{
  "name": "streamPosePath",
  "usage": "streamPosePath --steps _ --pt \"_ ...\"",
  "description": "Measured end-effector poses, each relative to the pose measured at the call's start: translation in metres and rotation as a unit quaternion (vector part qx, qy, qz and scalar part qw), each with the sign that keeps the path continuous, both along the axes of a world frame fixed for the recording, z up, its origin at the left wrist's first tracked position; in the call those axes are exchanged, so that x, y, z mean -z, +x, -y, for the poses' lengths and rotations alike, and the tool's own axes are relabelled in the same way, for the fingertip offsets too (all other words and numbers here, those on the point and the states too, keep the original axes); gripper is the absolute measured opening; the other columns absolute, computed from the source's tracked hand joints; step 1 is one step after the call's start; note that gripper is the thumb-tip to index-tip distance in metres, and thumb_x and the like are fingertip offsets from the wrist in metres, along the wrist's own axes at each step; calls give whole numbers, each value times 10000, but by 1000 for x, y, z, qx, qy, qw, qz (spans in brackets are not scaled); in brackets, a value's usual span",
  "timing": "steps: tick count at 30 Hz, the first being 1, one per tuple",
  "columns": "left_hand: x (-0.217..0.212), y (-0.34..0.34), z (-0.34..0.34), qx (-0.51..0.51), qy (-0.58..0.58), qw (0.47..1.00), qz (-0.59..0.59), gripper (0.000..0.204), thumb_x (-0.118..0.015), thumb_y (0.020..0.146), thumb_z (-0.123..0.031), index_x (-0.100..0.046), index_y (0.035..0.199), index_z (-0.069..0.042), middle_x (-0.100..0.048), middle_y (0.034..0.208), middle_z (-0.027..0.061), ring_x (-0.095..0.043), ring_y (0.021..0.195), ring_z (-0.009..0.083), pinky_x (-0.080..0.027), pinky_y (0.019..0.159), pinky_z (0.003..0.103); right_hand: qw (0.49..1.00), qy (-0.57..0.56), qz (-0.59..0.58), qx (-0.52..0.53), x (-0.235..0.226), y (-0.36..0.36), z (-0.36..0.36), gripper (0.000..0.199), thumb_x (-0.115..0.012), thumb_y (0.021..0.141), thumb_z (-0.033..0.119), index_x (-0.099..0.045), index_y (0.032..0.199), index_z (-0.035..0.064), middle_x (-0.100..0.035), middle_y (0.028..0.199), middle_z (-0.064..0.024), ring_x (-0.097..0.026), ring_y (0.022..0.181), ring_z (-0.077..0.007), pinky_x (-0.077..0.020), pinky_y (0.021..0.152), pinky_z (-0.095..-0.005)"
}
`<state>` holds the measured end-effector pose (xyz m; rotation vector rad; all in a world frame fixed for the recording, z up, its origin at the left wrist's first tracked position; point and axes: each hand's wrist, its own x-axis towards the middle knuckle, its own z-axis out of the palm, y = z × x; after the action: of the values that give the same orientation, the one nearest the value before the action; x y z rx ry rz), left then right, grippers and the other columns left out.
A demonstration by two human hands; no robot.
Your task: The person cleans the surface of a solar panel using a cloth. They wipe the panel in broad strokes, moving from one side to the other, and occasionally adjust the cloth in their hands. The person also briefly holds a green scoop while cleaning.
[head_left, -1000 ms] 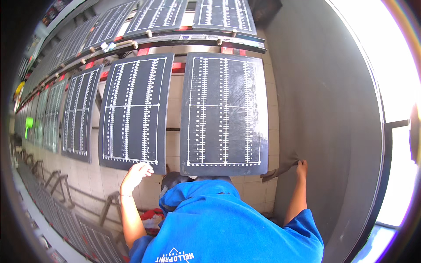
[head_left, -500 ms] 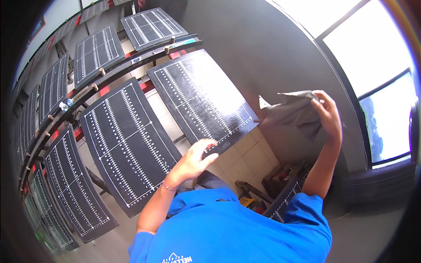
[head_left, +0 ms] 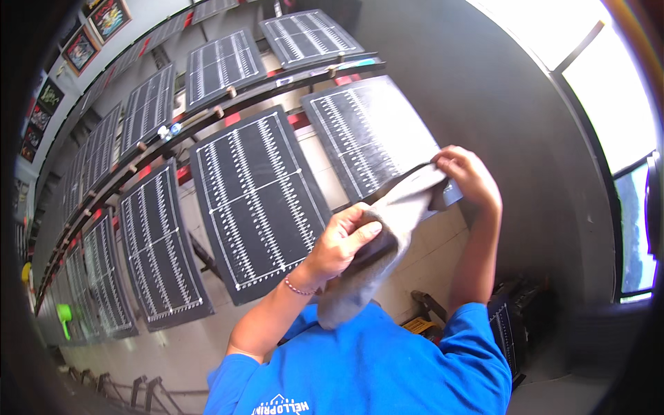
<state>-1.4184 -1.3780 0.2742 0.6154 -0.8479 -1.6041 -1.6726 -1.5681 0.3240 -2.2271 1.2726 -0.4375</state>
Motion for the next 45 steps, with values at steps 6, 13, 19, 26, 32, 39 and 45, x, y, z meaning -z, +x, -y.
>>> streamPosePath --steps 6,13,19,26,32,39,45 --pt "-9 43 -39 -55 17 998 6 123 -586 1020 -114 -616 1113 -39 -627 966 -10 -562 872 62 -468 799 237 783 367 478 -155 122 91 -101 1420 -881 566 685 -133 1631 117 -254 1649 -110 -314 1479 -256 -288 1166 -423" --pt "14 141 -95 -175 18 933 313 246 -570 1029 -131 -589 1223 21 -665 1149 84 -620 1096 147 -479 976 276 832 328 445 -42 150 152 -166 425 -631 877 173 -633 1258 -14 -685 1181 -80 -627 1085 -161 -494 961 -325" --pt "94 298 -286 -408 204 847 272 258 -525 1058 -223 -627 1174 -16 -696 1195 128 -668 1068 182 -512 933 314 918 259 292 65 218 136 -151 412 -626 962 199 -587 1333 24 -663 1260 -119 -641 1134 -214 -499 985 -343" --pt "211 347 -485 -364 454 775 248 212 -517 1057 -258 -630 1129 -94 -691 1101 44 -646 945 121 -504 804 269 958 -178 -140 177 316 294 -285 324 -680 834 184 -623 1110 26 -601 941 -194 -660 797 -376 -549 701 -498" --pt "276 371 -549 -184 514 773 323 245 -542 1040 -278 -630 1129 -68 -697 1059 56 -644 896 128 -500 757 274 993 -66 -34 -90 281 368 -409 512 -666 822 128 -599 1328 160 -631 1076 -88 -637 926 -305 -557 711 -446" --pt "338 375 -680 -217 651 673 276 301 -557 1010 -328 -621 1131 -60 -694 1033 72 -654 851 179 -503 684 312 866 -55 -253 428 289 222 -248 608 -672 871 229 -457 1438 274 -593 1074 -162 -673 847 -365 -559 700 -512" --pt "355 374 -662 -148 668 690 235 343 -524 1009 -358 -602 1143 -52 -693 1067 106 -669 857 217 -507 682 354 954 -169 -243 -42 271 409 -395 368 -719 760 184 -683 1125 217 -630 927 -94 -672 830 -271 -567 687 -427"
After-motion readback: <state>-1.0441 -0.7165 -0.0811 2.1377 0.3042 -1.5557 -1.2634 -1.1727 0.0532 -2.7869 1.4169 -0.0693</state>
